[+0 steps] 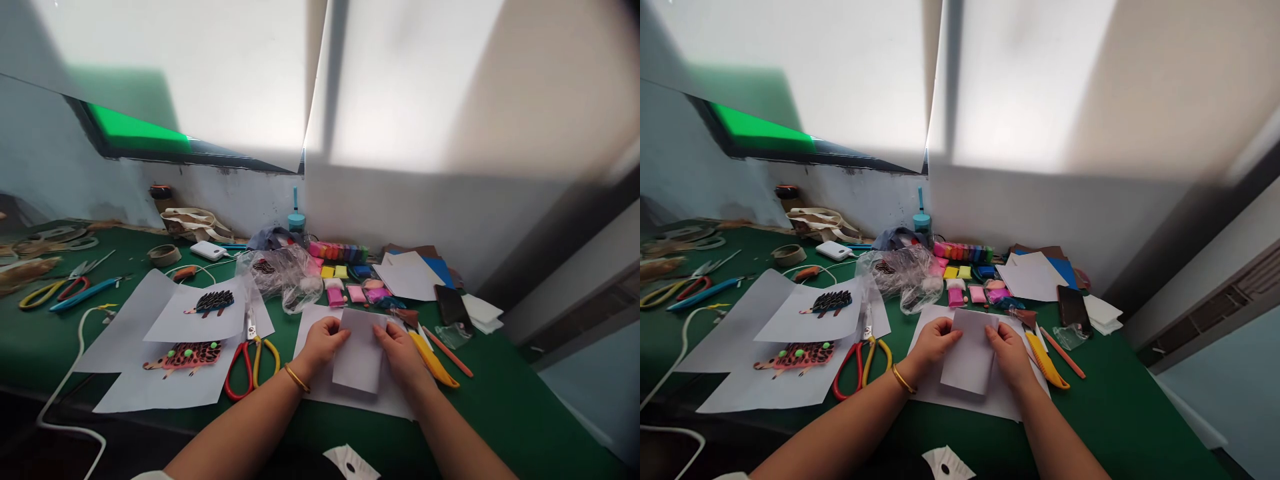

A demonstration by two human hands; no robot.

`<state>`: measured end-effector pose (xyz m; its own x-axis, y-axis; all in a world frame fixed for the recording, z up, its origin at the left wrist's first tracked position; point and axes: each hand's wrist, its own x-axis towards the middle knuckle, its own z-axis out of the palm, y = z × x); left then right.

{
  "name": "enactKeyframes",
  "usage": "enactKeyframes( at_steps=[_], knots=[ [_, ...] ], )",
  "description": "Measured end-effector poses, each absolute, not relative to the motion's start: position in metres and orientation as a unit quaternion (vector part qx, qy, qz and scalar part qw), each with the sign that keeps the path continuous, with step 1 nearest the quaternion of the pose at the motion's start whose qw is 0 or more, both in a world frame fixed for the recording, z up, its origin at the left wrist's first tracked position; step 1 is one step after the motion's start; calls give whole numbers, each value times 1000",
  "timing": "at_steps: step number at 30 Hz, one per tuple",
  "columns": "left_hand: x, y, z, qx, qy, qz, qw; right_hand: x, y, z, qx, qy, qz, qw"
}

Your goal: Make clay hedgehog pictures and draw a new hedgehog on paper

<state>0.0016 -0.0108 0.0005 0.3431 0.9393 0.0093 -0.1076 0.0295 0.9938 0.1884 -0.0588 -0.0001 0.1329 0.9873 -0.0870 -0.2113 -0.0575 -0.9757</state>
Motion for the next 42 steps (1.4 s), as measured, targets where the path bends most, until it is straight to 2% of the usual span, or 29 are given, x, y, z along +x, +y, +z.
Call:
enactKeyframes(
  at_steps=[19, 24, 31, 34, 38, 42],
  knots=[
    [1, -10, -1, 536, 373, 433, 622, 190, -58, -1, -522, -410, 505, 552],
    [1, -10, 1, 534, 372, 431, 625, 190, -56, -2, -480, -397, 508, 595],
    [3, -11, 0, 544, 377, 420, 621, 194, -53, -7, -516, -390, 420, 636],
    [1, -8, -1, 545, 384, 428, 611, 195, -53, -5, -514, -398, 442, 618],
    [-2, -4, -3, 522, 385, 457, 609, 196, -55, -3, -525, -431, 485, 551],
    [-2, -3, -4, 520, 381, 475, 600, 195, -55, -4, -555, -430, 457, 546]
  ],
)
